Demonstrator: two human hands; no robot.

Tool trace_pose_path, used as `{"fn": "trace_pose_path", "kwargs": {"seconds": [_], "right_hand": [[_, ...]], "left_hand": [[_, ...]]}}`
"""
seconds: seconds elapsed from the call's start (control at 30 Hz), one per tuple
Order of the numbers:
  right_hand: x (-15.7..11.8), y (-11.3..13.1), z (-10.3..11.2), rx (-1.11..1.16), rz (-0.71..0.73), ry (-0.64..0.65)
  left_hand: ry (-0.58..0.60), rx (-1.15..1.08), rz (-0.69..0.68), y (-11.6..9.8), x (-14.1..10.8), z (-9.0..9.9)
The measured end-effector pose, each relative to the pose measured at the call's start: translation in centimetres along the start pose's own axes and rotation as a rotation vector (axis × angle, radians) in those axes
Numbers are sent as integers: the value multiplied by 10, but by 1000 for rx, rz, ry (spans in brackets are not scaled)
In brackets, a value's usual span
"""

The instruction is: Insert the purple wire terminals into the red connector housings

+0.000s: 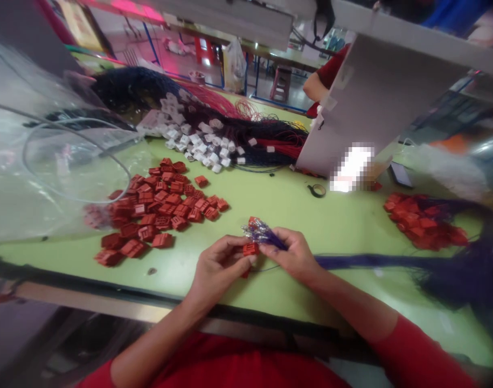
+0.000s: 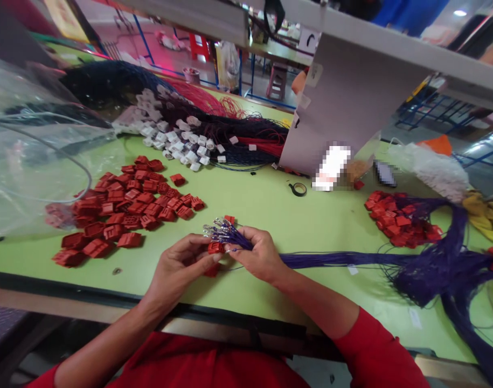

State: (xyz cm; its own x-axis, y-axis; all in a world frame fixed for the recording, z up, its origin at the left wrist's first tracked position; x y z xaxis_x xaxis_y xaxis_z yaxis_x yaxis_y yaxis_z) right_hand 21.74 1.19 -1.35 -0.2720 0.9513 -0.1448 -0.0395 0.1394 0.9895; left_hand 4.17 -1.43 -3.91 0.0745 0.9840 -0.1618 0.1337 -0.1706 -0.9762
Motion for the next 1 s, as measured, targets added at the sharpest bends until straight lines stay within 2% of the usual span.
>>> {"fn": "trace_pose_path", "kwargs": {"seconds": [0.13, 0.2, 0.37, 0.43, 0.5, 0.57, 0.6, 0.77, 1.0], "right_hand": [[5, 3, 4, -56, 93, -57], [7, 5, 7, -39, 128, -88], [9, 1, 7, 29, 38, -72], [10, 0, 6, 45, -6, -50], [10, -1, 7, 59, -37, -36], [10, 0, 7, 68, -46, -33], [11, 0, 7, 70, -45, -31], [10, 0, 8, 69, -43, -31], [10, 2, 6, 70, -64, -36]], "left_hand": [[16, 230, -87, -4, 0, 11], [-13, 369, -151, -9, 4, 22], [-231, 835, -418, -29, 33, 59], [-191, 1060, -507, -34, 49, 71], [-65, 1204, -570, -35, 62, 78], [30, 1255, -585, -34, 70, 81], [42, 1262, -577, -33, 72, 82], [12, 1318, -531, -29, 71, 76], [118, 1132, -548, -28, 68, 72]]}}
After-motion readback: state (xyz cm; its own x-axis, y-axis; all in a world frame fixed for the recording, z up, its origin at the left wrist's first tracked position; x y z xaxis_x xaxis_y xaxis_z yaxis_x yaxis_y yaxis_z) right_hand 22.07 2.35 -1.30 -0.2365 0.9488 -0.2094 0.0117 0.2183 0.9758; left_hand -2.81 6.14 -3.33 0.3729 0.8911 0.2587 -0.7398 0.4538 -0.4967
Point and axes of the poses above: each hand's wrist, its own x-axis towards the middle knuckle, its own z-axis out of the back of the hand, y = z × x, the point moved 2 cm from there along x, towards the middle knuckle, and after that the axes turned 5 degrees about x, right-handed, at the moved point
